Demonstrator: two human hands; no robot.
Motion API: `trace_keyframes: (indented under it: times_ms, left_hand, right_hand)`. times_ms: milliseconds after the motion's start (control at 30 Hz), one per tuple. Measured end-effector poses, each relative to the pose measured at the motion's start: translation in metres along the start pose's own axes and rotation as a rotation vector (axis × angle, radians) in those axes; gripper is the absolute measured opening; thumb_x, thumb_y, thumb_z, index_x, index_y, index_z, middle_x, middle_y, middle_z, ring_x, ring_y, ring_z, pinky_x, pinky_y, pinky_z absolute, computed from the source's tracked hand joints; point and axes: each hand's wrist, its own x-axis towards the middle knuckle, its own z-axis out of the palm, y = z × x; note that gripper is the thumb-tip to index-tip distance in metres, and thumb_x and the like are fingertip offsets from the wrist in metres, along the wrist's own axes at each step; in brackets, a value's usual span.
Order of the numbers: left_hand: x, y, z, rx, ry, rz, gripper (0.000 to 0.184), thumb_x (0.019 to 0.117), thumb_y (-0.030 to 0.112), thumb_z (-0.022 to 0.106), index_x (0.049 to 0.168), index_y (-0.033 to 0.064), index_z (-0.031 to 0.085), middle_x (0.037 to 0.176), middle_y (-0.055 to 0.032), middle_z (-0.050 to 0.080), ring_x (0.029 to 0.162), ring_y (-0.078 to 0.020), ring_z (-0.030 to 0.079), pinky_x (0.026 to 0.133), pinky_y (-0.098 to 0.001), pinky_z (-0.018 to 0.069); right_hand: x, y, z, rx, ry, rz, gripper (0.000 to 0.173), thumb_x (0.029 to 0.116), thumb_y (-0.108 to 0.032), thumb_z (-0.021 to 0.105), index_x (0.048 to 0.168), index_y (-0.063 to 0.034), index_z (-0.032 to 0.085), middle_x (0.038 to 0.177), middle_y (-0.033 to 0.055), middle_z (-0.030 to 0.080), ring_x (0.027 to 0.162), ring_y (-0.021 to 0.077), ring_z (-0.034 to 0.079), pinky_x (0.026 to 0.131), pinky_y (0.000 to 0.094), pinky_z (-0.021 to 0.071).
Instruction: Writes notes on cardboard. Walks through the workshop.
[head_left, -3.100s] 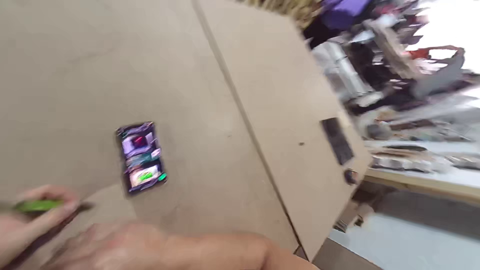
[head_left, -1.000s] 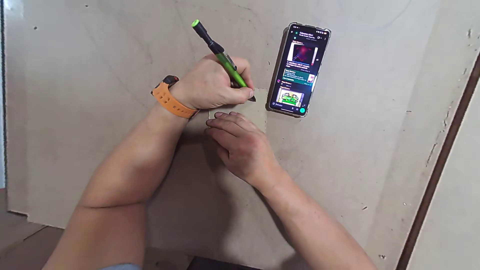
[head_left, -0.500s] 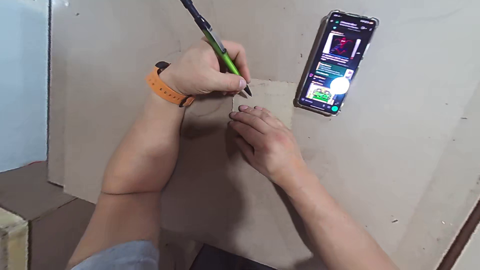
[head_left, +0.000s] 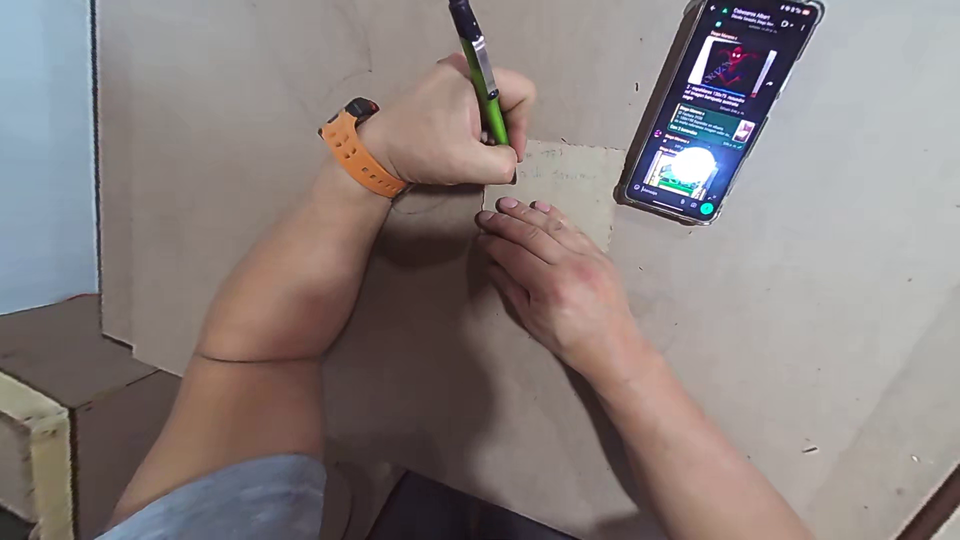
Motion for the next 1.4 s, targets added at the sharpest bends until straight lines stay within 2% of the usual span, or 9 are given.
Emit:
trace_keyframes:
  times_ms: [300,433,533,633,733,833,967,1100,1400]
  left_hand:
    - [-0.0005,-0.0034,-0.0007,-0.037,-0.003,0.008,0.002,0.0794,0.015,0.064,0.079,0.0128,0.065,0.077,0.0024,0.068,0.065,-0.0041,0.061,0.052,-0.0222,0.0477]
    - [-0.0013,0.0009,0.0009,0.054,-0.02,-0.017,0.003,0.0787,0.019,0.065,0.079,0.0155,0.065,0.071,0.0062,0.064,0.057,-0.0016,0.055,0.046,-0.0215,0.0416]
    - [-0.0021,0.0025,-0.0033,0.044,-0.07,-0.03,0.004,0.0788,0.018,0.066,0.08,0.0145,0.068,0.07,0.0059,0.065,0.057,-0.0013,0.056,0.045,-0.0209,0.0427]
    - [-0.0006,0.0034,0.0009,0.06,-0.013,-0.04,0.003,0.0778,0.018,0.065,0.078,0.0148,0.065,0.07,0.006,0.064,0.057,-0.0009,0.055,0.046,-0.0206,0.0414]
    - [-0.0012,0.0018,0.002,0.024,-0.006,-0.021,0.002,0.0803,0.016,0.066,0.081,0.0136,0.066,0.072,0.0055,0.065,0.06,-0.0007,0.057,0.049,-0.0193,0.0444]
    - [-0.0016,0.0016,0.0002,0.034,-0.04,-0.035,0.003,0.0785,0.018,0.066,0.079,0.0151,0.065,0.069,0.0064,0.063,0.056,-0.0009,0.055,0.046,-0.02,0.0416]
    - [-0.0019,0.0019,-0.0003,0.011,-0.042,-0.048,0.004,0.0815,0.017,0.067,0.083,0.0143,0.068,0.073,0.0061,0.066,0.06,-0.0013,0.059,0.049,-0.0199,0.0466]
    - [-0.0021,0.0047,-0.0004,0.061,-0.046,-0.086,0.004,0.0787,0.021,0.067,0.082,0.0177,0.068,0.069,0.0082,0.064,0.057,-0.0013,0.057,0.047,-0.0221,0.044]
    - [-0.0012,0.0042,-0.0004,0.057,-0.036,-0.102,0.005,0.0798,0.021,0.07,0.083,0.0181,0.071,0.069,0.0087,0.065,0.058,-0.0007,0.059,0.049,-0.0219,0.0465]
  right_hand:
    - [-0.0004,0.0003,0.0,0.015,0.006,-0.001,0.024,0.1048,-0.022,0.057,0.116,-0.0139,0.076,0.137,-0.0021,0.068,0.14,0.0147,0.054,0.122,0.0383,0.0394]
    - [-0.0004,0.0007,0.0008,0.018,-0.004,0.01,0.023,0.1045,-0.023,0.058,0.116,-0.0144,0.077,0.137,-0.0026,0.068,0.14,0.0144,0.053,0.122,0.0381,0.039]
    - [0.0003,0.001,0.0006,0.008,0.005,-0.003,0.023,0.1043,-0.022,0.058,0.115,-0.014,0.077,0.136,-0.0019,0.068,0.139,0.0149,0.054,0.122,0.0383,0.0395]
    - [-0.0004,0.0008,0.0004,0.008,0.004,0.003,0.023,0.1043,-0.022,0.058,0.115,-0.0143,0.077,0.136,-0.0023,0.068,0.14,0.0145,0.053,0.122,0.0384,0.039]
    - [-0.0007,0.0009,0.0002,0.02,-0.003,0.007,0.023,0.1043,-0.023,0.058,0.115,-0.0138,0.077,0.137,-0.0021,0.068,0.14,0.0148,0.053,0.123,0.0388,0.0382]
    - [0.0004,0.0008,-0.0001,0.022,-0.001,-0.001,0.023,0.1041,-0.022,0.058,0.113,-0.0134,0.077,0.136,-0.0016,0.068,0.14,0.0149,0.053,0.123,0.0386,0.0386]
    - [0.0008,0.0012,0.0003,0.03,0.005,0.003,0.022,0.1036,-0.022,0.059,0.114,-0.0137,0.077,0.136,-0.0015,0.069,0.139,0.0153,0.054,0.122,0.0388,0.0388]
    - [0.0011,0.0006,0.0009,0.009,0.006,0.001,0.023,0.1041,-0.023,0.058,0.115,-0.0144,0.077,0.136,-0.0023,0.069,0.139,0.0148,0.054,0.122,0.0388,0.0396]
    - [0.0015,0.0,0.0007,0.005,0.013,0.004,0.023,0.1038,-0.023,0.059,0.115,-0.0142,0.077,0.134,-0.0019,0.07,0.137,0.0151,0.056,0.12,0.0384,0.0417]
